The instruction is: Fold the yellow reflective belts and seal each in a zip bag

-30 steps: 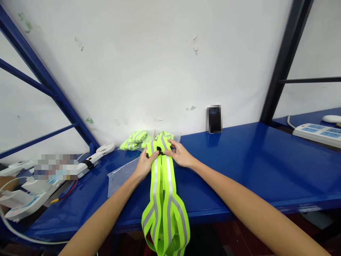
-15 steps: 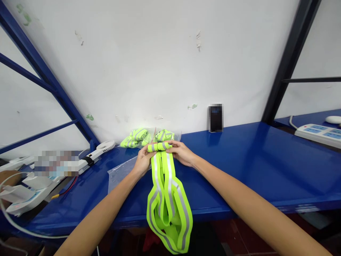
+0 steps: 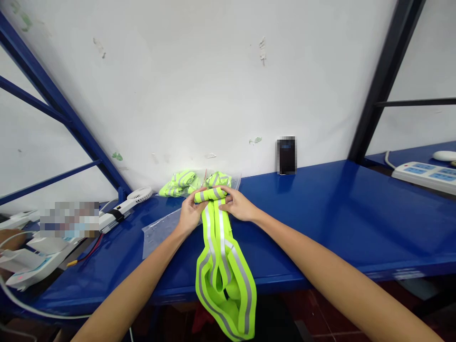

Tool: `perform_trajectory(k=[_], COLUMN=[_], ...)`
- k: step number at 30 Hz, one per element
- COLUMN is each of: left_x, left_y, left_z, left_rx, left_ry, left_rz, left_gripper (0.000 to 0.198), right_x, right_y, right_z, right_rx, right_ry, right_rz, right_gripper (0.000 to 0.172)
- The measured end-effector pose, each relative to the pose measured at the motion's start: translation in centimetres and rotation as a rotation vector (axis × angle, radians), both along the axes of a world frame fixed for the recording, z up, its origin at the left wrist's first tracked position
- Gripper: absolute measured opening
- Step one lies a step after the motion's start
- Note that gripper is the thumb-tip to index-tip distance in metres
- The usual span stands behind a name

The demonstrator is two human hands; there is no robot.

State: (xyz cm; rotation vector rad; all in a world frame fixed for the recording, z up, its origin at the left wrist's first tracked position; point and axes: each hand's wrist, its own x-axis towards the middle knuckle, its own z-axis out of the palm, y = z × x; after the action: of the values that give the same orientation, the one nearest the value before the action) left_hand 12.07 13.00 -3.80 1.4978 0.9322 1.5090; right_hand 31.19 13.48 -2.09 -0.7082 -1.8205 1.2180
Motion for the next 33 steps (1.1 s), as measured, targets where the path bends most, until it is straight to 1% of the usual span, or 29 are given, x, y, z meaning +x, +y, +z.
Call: perform_trajectory(k=[2, 4, 6, 8, 11, 15, 18, 22, 23, 24, 26, 28, 30, 33], left_x=[-0.1, -0.1, 0.0, 0.2, 0.3, 0.4, 0.4, 0.1, 0.0, 0.0, -0.1, 0.0, 0.2, 0.6], left_y=[0.1, 0.1, 0.1, 0.0, -0.1, -0.2, -0.1, 0.3, 0.4, 0.4, 0.5, 0.4, 0.3, 0.1], left_z=[-0.2, -0.3, -0.3, -0.2, 0.1, 0.3, 0.3, 0.4, 0.4, 0.5, 0.5, 0.4, 0.4, 0.3], left_rx=[0.011, 0.045, 0.077, 0.089, 0.087, 0.066, 0.052, 0.069, 0.074, 0.076, 0.071, 0.072, 0.080, 0.079], left_ry=[0.032, 0.056, 0.072, 0.082, 0.080, 0.042, 0.006, -0.020, -0.015, -0.006, 0.008, 0.010, 0.013, 0.007], left_rz=[-0.003, 0.015, 0.041, 0.066, 0.095, 0.118, 0.117, 0.138, 0.141, 0.141, 0.137, 0.135, 0.130, 0.112], left_gripper=[0.045, 0.038, 0.032, 0.030, 0.029, 0.031, 0.034, 0.034, 0.033, 0.033, 0.033, 0.033, 0.032, 0.033], right_x=[-0.1, -0.1, -0.2, -0.2, -0.4, -0.7, -0.8, -0.9, -0.9, -0.9, -1.0, -1.0, -1.0, -0.8], right_y=[-0.2, -0.3, -0.4, -0.4, -0.6, -0.8, -0.8, -0.4, -0.2, -0.1, 0.3, 0.6, 0.8, 0.9], right_z=[-0.3, -0.6, -0.8, -0.9, -0.8, -0.3, -0.2, -0.8, -1.0, -1.2, -1.5, -1.7, -1.6, -1.4], right_rx=[0.118, 0.204, 0.241, 0.246, 0.216, 0.109, 0.069, -0.013, -0.042, -0.068, -0.087, -0.042, 0.031, 0.134], right_ry=[-0.034, -0.073, -0.109, -0.129, -0.099, -0.001, 0.035, -0.011, -0.025, -0.038, -0.076, -0.137, -0.203, -0.267], right_rz=[-0.028, -0.063, -0.084, -0.091, -0.061, 0.011, -0.013, -0.082, -0.092, -0.097, -0.115, -0.161, -0.215, -0.300], right_gripper=[0.070, 0.073, 0.075, 0.076, 0.074, 0.066, 0.061, 0.071, 0.071, 0.069, 0.055, 0.037, 0.024, 0.019])
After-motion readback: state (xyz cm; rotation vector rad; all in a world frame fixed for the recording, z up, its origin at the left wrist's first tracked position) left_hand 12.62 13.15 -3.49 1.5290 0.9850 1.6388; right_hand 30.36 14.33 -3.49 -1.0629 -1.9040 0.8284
